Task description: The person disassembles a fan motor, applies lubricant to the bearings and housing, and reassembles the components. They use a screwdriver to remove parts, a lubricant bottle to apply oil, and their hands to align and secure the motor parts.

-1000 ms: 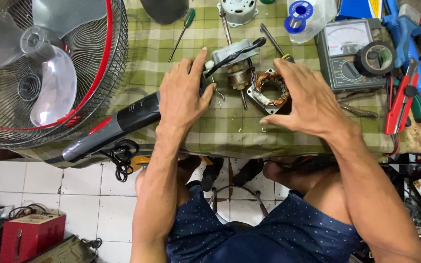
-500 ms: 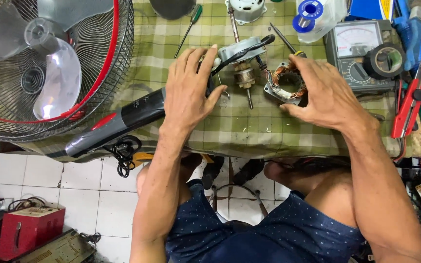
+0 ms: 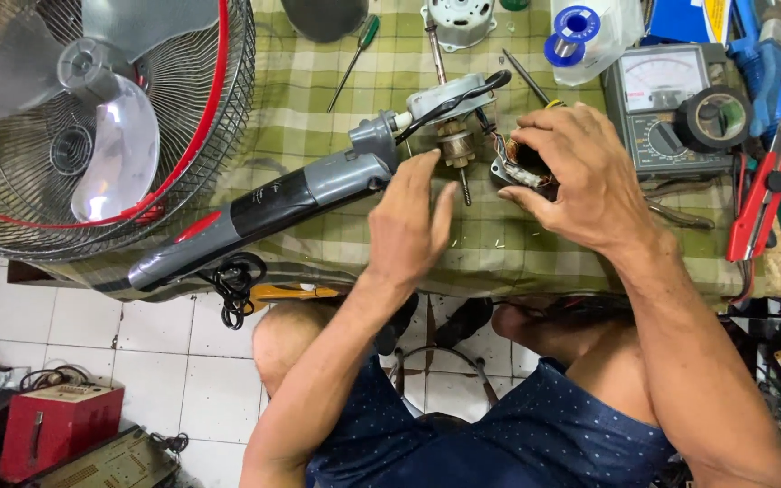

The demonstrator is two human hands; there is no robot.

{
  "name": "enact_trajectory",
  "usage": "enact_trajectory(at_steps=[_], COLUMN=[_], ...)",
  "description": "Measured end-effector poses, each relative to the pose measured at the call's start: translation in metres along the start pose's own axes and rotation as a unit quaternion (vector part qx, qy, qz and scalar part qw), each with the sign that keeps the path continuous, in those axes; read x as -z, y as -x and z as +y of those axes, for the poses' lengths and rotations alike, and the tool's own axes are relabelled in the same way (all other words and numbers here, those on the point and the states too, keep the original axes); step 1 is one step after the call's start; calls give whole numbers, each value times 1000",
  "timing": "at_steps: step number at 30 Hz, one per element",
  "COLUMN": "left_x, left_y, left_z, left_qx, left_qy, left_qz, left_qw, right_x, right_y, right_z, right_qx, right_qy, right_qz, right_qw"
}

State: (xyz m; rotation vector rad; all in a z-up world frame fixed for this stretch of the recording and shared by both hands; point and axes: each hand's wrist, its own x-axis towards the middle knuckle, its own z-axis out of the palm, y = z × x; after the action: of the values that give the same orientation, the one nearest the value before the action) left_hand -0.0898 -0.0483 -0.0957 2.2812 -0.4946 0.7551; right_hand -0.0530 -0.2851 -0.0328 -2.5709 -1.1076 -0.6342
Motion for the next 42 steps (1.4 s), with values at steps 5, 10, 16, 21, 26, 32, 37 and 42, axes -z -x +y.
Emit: enact_trajectory(at_steps=[5, 10, 16, 21, 26, 32, 37, 42], left_x=[-5, -1, 2, -8, 7, 4, -3, -6], left_y=[-2, -23, -38, -40, -60, -64, -58, -56], left_z=[6, 14, 25, 27, 49, 50, 45, 45], left_qx=[96, 216, 301, 320, 473, 505, 496, 491], left_qy=[34, 77, 186, 280, 372, 393, 431, 445], left_qz=[0, -73, -90, -22, -8, 8, 23, 40], left_qw=[995, 971, 931, 905, 799, 769, 753, 748], right_x=[1, -1, -8, -21, -28, -34, -29, -22], right_y=[-4, -14, -43, -64, -73, -75, -75, -67], right_z=[-7, -12, 0, 20, 29, 36, 32, 32], right_qx=[-1, -12, -32, -8, -40, -38, -45, -56], right_qy=[-13, -39, -65, 19, -24, -20, -51, -88], right_qz=[10, 22, 91, 93, 77, 74, 67, 49], right_qw=[1000, 999, 993, 995, 996, 996, 995, 993])
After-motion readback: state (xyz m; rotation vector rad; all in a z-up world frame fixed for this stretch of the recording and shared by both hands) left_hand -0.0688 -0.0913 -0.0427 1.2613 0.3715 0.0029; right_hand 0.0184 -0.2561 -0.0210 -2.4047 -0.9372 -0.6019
